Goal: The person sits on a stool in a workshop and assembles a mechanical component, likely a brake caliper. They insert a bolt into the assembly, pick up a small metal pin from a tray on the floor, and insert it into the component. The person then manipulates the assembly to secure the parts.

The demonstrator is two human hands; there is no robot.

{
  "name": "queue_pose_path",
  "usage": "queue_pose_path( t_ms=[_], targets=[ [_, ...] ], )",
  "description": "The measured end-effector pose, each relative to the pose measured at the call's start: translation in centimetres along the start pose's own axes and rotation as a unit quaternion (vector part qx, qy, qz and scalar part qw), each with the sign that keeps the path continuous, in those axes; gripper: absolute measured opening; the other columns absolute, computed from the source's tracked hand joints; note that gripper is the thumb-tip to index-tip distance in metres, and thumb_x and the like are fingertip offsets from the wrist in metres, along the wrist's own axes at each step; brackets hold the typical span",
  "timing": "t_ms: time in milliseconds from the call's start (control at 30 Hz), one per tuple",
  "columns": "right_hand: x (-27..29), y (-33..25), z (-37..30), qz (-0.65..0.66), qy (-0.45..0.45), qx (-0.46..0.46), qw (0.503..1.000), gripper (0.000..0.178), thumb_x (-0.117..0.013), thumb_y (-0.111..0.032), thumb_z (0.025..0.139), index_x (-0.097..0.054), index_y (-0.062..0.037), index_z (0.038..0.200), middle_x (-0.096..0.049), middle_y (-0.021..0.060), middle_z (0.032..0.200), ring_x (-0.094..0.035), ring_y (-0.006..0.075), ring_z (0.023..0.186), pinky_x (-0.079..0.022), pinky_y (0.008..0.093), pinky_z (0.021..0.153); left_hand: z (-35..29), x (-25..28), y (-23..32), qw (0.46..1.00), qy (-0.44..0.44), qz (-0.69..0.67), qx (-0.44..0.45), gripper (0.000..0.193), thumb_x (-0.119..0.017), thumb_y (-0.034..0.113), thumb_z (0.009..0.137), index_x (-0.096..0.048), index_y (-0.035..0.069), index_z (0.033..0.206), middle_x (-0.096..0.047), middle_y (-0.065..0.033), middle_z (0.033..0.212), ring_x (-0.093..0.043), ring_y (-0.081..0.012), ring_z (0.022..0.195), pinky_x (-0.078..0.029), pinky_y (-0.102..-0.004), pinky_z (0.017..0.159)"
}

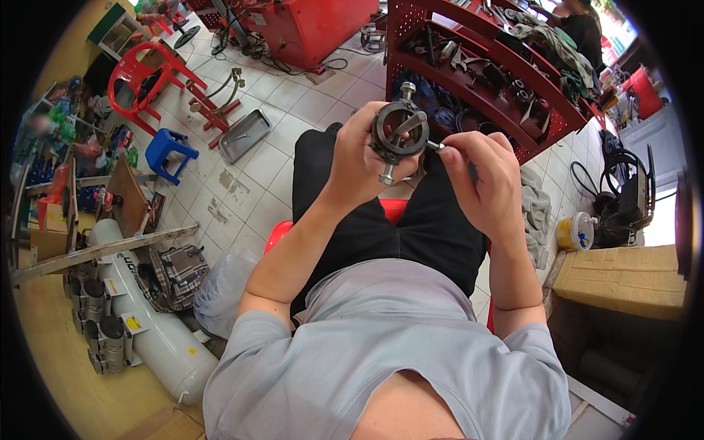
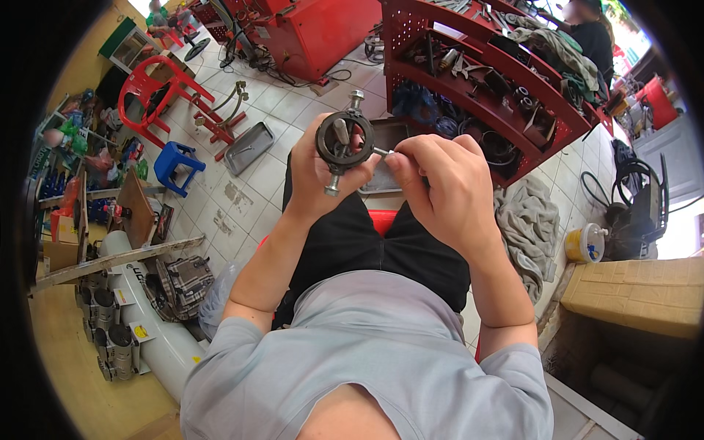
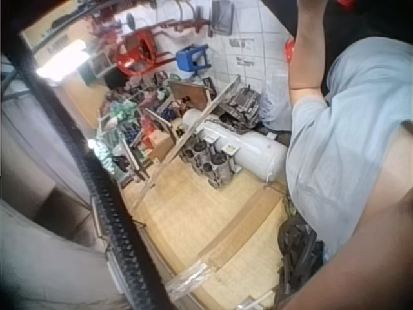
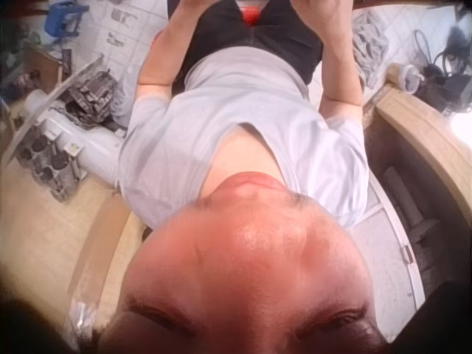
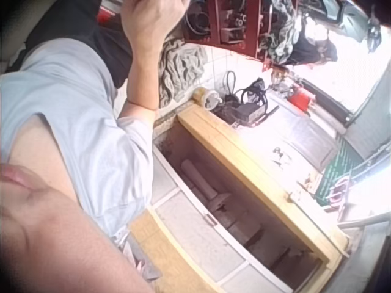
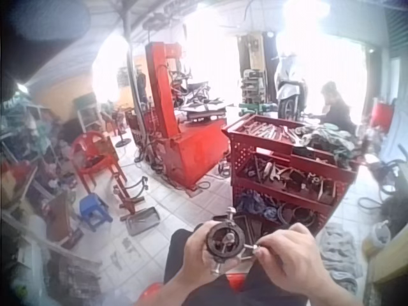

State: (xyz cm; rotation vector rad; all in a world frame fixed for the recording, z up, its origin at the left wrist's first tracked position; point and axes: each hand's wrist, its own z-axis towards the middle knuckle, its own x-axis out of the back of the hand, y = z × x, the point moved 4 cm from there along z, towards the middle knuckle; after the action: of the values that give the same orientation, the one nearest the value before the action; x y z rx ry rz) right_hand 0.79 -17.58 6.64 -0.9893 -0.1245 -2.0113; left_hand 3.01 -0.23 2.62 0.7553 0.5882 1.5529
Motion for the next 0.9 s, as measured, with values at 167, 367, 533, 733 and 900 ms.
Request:
queue_pose_path(
  t_ms=[167, 367, 533, 733, 900],
  targets=[
    [0.6, -1.6, 0.5, 0.068, 0.045, -0.052, 0.995, 0.016, -0.071, -0.016, 0.081, -0.062, -0.0071, 0.090, -0.060, 0.0024, 0.069, -0.056, 0.0162, 0.058, -0.037, 0.0299, 0.063, -0.2, 0.0, 0.2, 1.000, 0.001, 0.000, 0.002, 0.032, -0.077, 0.003, 0.068, -0.058, 0.001, 0.094, -0.058, -0.0015, 0.080, -0.055, -0.0068, 0.072, -0.048, -0.0221, 0.068],
    [0.2, -0.6, 0.1, 0.000, 0.023, 0.012, 1.000, 0.026, -0.077, -0.016, 0.075, -0.061, -0.0081, 0.095, -0.057, 0.0005, 0.066, -0.055, 0.0156, 0.057, -0.038, 0.0293, 0.062, -0.2, 0.0, 0.0, 0.999, -0.014, 0.002, 0.028, 0.035, -0.074, 0.002, 0.066, -0.058, 0.002, 0.097, -0.061, -0.0031, 0.086, -0.061, -0.0095, 0.077, -0.051, -0.0248, 0.071],
    [0.3, -1.3, 0.4, 0.048, 0.051, -0.027, 0.997, 0.021, -0.074, -0.017, 0.079, -0.061, -0.0086, 0.092, -0.056, 0.0002, 0.065, -0.055, 0.0155, 0.057, -0.037, 0.0296, 0.061, -0.2, -0.1, 0.1, 0.999, -0.015, -0.006, 0.033, 0.033, -0.075, 0.002, 0.068, -0.058, 0.003, 0.096, -0.059, -0.0008, 0.083, -0.059, -0.0076, 0.075, -0.050, -0.0236, 0.070],
    [0.1, -0.4, 0.0, -0.005, 0.017, 0.006, 1.000, 0.028, -0.077, -0.020, 0.074, -0.061, -0.0090, 0.095, -0.056, -0.0001, 0.065, -0.056, 0.0158, 0.058, -0.038, 0.0290, 0.062, -0.1, -0.2, 0.1, 0.998, -0.019, -0.027, 0.044, 0.035, -0.077, 0.002, 0.067, -0.058, 0.003, 0.096, -0.058, 0.0002, 0.082, -0.058, -0.0063, 0.074, -0.050, -0.0224, 0.070],
    [0.5, -1.3, 0.5, 0.050, 0.039, -0.023, 0.998, 0.022, -0.075, -0.016, 0.077, -0.061, -0.0091, 0.092, -0.056, -0.0003, 0.064, -0.055, 0.0158, 0.057, -0.037, 0.0297, 0.061, -0.2, -0.2, 0.1, 0.999, -0.022, -0.014, 0.036, 0.035, -0.076, 0.002, 0.068, -0.058, 0.003, 0.097, -0.058, 0.0004, 0.083, -0.058, -0.0064, 0.075, -0.050, -0.0224, 0.070]
  ],
)
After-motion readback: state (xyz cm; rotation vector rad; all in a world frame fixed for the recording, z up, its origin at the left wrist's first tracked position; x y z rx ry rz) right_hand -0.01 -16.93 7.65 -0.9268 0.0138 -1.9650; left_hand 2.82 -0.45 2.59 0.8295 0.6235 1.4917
